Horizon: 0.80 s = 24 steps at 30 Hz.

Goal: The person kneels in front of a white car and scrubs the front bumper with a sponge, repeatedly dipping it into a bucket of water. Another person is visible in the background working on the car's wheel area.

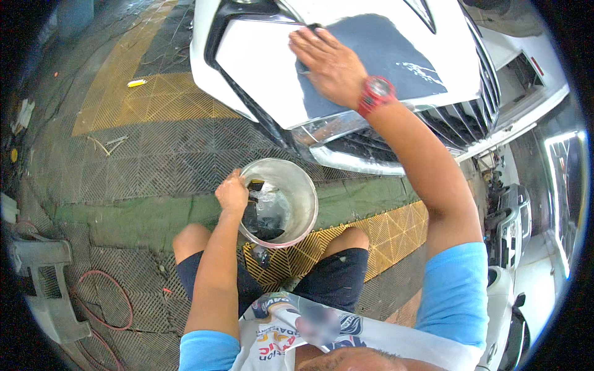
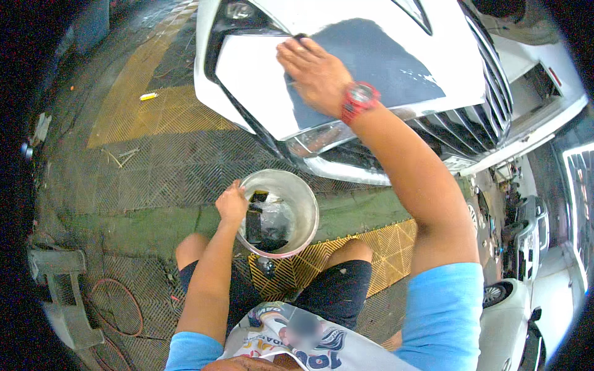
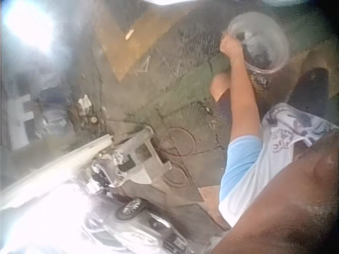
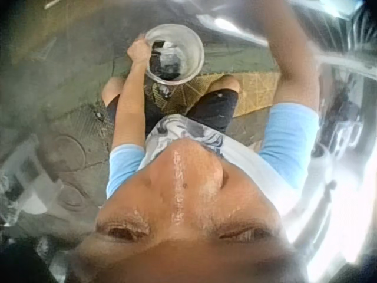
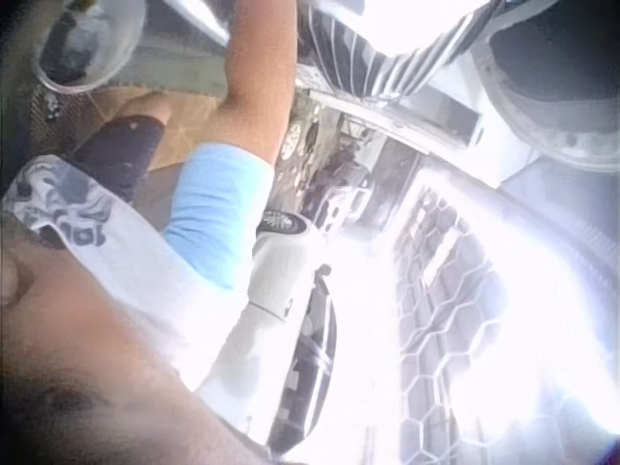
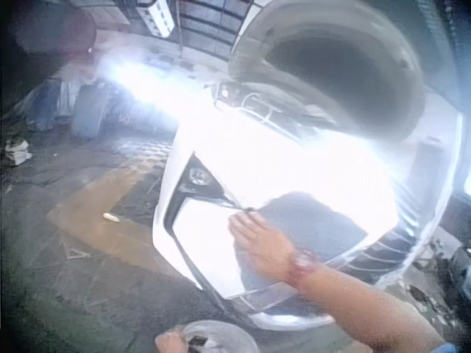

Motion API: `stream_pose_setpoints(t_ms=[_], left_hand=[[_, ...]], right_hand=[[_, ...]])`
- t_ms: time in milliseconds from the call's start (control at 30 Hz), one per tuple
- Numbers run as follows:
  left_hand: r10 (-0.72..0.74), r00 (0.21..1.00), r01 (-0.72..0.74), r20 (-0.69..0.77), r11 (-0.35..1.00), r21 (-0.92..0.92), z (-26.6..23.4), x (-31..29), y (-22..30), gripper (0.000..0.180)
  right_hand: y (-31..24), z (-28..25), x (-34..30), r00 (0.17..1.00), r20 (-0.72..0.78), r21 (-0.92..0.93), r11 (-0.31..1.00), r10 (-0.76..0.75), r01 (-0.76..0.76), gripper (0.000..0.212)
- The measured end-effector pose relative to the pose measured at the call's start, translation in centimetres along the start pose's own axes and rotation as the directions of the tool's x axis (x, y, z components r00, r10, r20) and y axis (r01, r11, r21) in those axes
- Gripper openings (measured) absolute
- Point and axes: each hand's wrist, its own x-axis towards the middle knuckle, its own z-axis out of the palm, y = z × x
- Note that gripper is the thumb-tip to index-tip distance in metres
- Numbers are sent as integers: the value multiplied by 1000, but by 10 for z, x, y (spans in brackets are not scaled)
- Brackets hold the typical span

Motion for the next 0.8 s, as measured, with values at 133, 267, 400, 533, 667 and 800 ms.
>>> stream_pose_setpoints(t_ms=[133,267,400,533,667,800], left_hand=[[-20,1000,20,17,999,51,-11,1,-2,30],[-34,999,34,5,999,9,-10,-1,0,29],[-6,1000,6,-18,1000,-3,6,0,0,28],[-6,1000,6,-10,1000,10,1,-5,0,28],[-40,999,41,-20,997,65,-10,1,0,30],[-14,1000,14,-26,1000,8,2,-5,7,35]], right_hand=[[42,-22,-42,997,-58,110,993,50,-44,69],[85,-28,-149,970,-29,20,971,240,-240,74],[86,-29,-114,975,-114,59,981,192,-186,73],[70,-34,-54,968,-219,82,991,125,-109,75],[102,-45,-147,970,-77,2,973,229,-230,75],[85,-35,-144,933,-186,100,951,307,-292,74]])
